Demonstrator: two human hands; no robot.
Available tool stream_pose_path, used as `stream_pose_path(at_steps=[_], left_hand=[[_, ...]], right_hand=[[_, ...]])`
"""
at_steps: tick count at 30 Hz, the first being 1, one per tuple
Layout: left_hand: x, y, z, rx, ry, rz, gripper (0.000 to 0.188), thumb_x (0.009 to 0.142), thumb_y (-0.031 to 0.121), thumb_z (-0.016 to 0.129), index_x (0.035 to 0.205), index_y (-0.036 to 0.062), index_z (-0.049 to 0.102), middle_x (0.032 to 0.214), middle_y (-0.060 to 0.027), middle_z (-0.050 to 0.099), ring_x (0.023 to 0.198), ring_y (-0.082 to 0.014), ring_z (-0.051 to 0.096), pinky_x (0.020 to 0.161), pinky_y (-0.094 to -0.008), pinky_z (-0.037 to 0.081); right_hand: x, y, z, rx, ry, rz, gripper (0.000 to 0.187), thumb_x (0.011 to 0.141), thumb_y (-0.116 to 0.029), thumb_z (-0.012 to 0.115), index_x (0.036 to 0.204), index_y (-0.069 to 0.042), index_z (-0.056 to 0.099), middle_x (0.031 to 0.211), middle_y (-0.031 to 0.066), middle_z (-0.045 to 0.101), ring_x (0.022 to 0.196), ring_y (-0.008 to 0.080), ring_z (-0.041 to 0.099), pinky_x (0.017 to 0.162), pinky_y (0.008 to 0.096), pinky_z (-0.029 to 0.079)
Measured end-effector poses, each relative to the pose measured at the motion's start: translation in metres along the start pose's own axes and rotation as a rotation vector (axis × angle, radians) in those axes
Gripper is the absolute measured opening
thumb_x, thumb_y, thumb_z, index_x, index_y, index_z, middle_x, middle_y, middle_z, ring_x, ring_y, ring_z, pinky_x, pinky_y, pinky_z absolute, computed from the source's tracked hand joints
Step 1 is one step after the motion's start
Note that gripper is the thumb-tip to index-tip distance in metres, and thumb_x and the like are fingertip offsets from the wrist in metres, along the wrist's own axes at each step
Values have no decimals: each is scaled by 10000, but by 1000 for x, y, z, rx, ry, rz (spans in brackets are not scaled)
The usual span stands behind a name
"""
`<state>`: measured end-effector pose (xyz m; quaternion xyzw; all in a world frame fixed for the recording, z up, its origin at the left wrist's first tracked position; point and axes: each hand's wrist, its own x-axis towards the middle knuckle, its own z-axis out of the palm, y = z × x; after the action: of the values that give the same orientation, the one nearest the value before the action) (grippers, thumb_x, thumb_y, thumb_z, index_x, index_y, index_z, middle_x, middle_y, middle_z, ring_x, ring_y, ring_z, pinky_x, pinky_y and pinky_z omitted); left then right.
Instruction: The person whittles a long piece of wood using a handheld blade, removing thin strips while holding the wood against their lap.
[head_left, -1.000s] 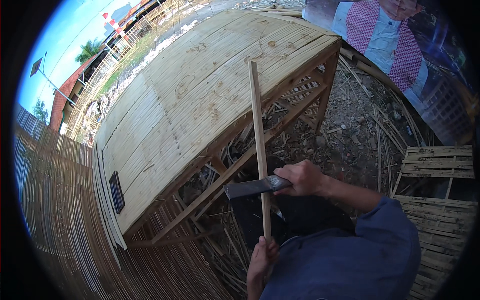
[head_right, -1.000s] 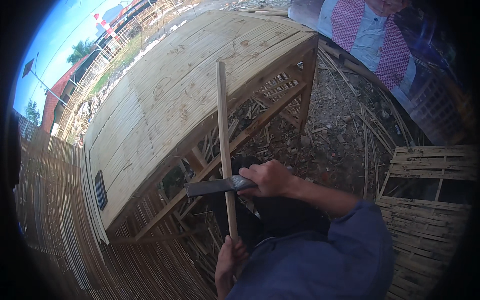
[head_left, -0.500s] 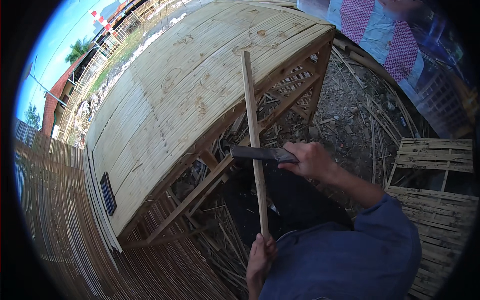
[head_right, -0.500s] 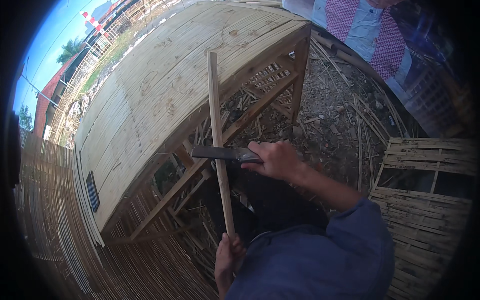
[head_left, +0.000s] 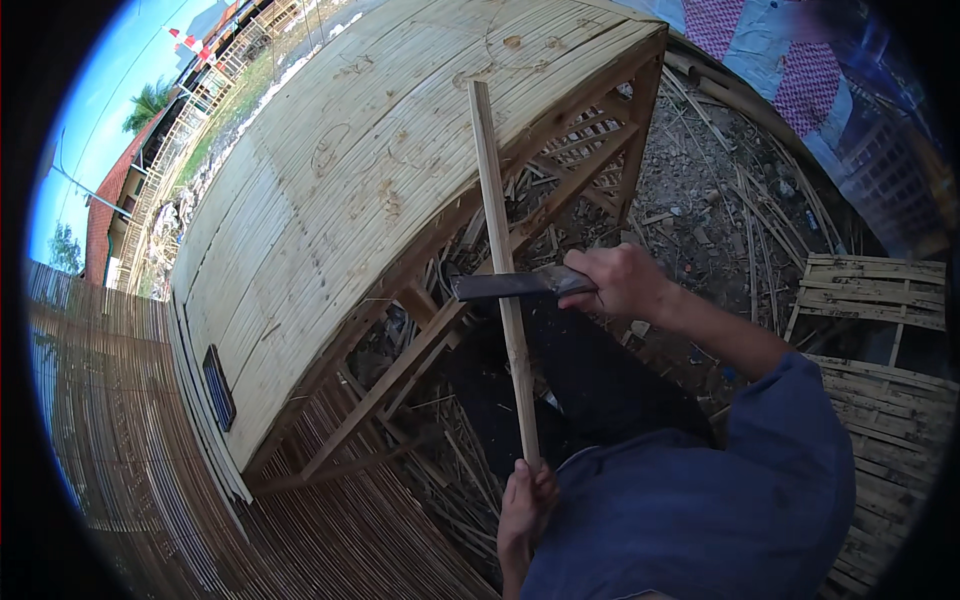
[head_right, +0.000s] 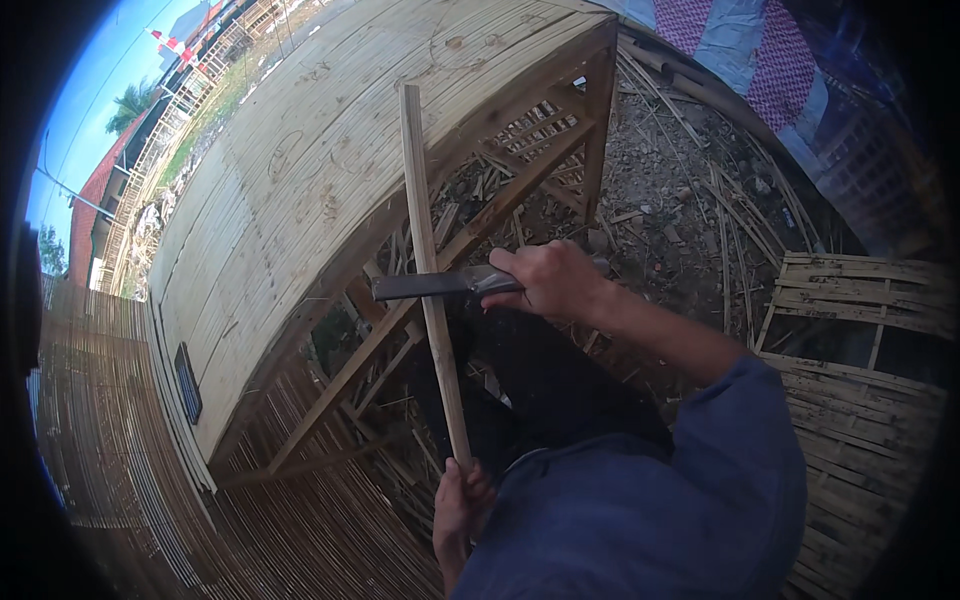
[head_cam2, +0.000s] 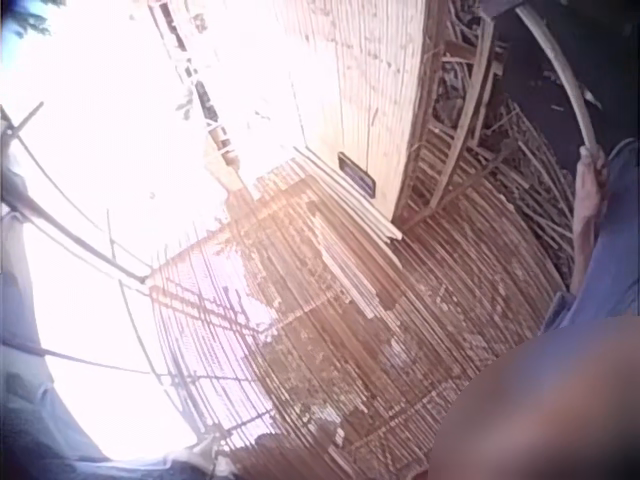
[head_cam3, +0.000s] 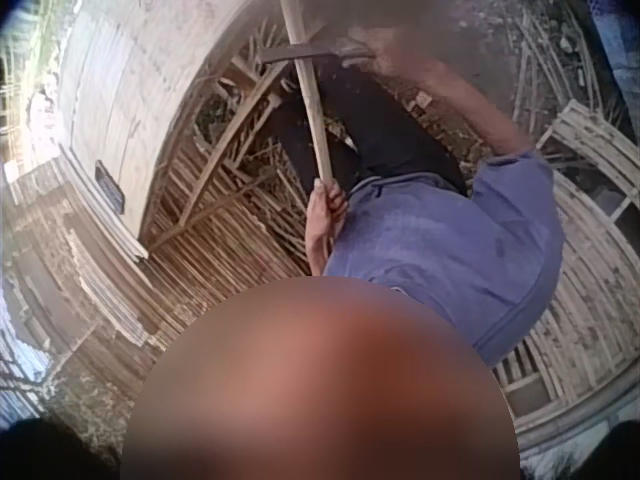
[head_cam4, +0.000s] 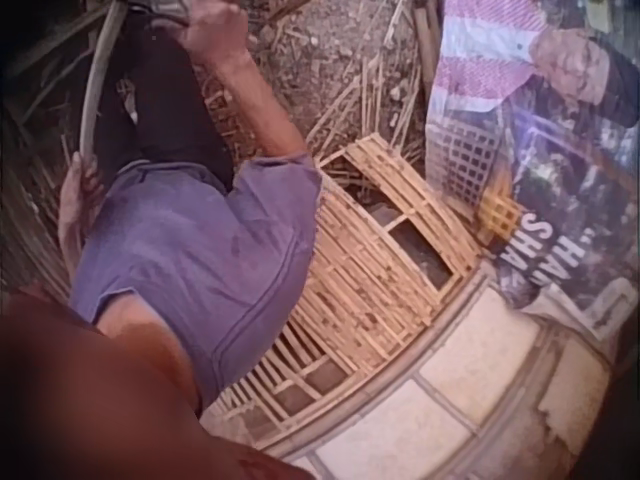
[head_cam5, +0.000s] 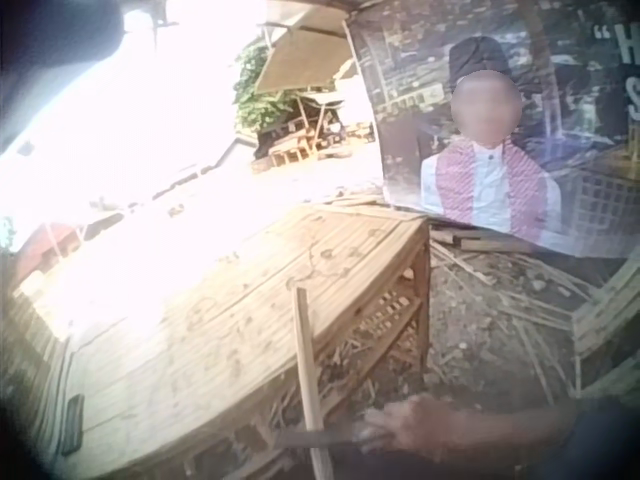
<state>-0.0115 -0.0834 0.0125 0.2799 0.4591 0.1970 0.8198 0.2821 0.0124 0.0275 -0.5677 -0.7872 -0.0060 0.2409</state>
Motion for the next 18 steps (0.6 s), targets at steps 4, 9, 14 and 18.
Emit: stream_pose_path(at_steps=[4,9,14,18], left_hand=[[3,1,-5,-57,-7,-41,481,954,543,288,727,125,360,586,70,253,477,-50,226,442,-220,209],[4,9,2,-22,-15,6,485,942,561,310,738,125,370,579,65,262,473,-53,233,446,-221,224],[7,8,-7,-25,-51,-14,497,925,589,330,748,127,376,571,63,267,470,-57,243,442,-223,232],[12,9,3,-34,-46,9,496,928,591,313,741,134,366,559,69,242,454,-53,224,432,-221,216]], right_hand=[[-1,-7,16,184,143,51,474,768,-587,583,769,-120,502,549,67,526,536,264,622,428,373,487],[4,-1,21,68,88,-146,475,779,-580,585,756,-112,511,549,70,538,495,262,605,410,372,474],[-7,-19,23,137,88,-120,474,768,-584,593,763,-115,528,543,68,533,484,265,595,417,373,476],[10,3,24,109,154,-176,457,740,-570,627,764,-122,536,543,63,520,490,268,599,428,373,481]])
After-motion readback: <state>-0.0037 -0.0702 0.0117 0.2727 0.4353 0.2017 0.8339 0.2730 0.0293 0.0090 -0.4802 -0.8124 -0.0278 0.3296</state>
